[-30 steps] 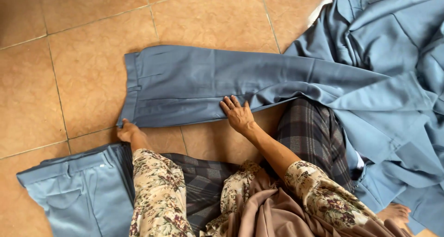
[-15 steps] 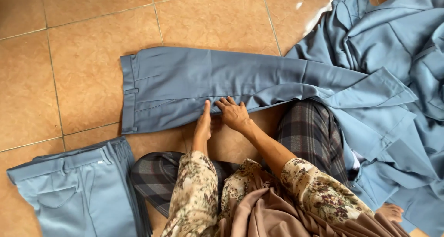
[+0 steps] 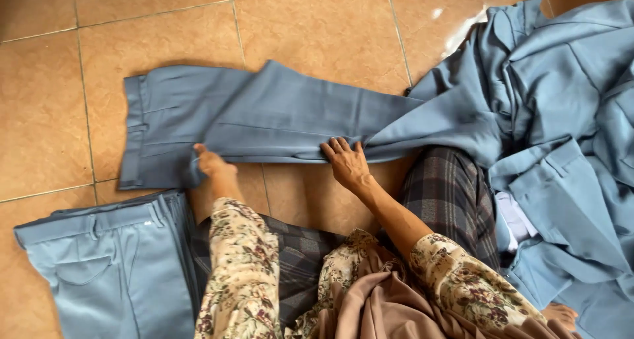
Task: The person sits on a tiled floor and folds several pairs of light blue trousers by hand. Each pair is laid flat, folded lengthwise, then folded into a compact rectangle and placed on a growing stack to the left.
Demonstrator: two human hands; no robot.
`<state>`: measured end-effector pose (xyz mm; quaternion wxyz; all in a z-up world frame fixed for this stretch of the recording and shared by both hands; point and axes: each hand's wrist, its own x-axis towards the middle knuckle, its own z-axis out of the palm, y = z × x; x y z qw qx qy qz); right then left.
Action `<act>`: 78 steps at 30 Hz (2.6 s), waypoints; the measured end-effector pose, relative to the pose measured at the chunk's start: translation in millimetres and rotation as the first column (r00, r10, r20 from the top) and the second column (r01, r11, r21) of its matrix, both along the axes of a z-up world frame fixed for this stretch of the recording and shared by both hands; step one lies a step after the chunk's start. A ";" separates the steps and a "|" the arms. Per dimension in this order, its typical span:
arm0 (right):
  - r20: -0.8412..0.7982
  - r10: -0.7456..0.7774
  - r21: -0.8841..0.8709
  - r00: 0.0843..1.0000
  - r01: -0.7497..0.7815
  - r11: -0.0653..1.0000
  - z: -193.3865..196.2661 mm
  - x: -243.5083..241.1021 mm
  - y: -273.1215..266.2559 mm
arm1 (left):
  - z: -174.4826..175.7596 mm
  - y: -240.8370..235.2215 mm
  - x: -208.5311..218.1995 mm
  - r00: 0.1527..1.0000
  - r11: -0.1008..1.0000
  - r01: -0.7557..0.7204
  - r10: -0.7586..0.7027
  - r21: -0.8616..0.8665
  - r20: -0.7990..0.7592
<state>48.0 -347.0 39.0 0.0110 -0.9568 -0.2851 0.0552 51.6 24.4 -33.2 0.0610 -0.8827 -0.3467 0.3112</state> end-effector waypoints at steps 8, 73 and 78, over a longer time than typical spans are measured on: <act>-0.002 0.139 0.003 0.990 -0.139 0.990 -13.8 -20.6 11.2 | -10.2 111.2 -73.6 -0.401 0.076 -0.269 0.898 -0.960 0.183; -0.795 -0.371 0.386 0.480 0.872 0.301 -42.5 28.4 -129.8 | 42.6 -101.0 -90.5 0.701 0.985 0.106 0.024 -0.137 0.713; -0.876 -0.124 0.474 0.467 0.880 -0.030 9.8 7.2 -109.0 | 98.7 -91.8 -100.5 0.369 0.997 0.055 0.034 -0.059 0.929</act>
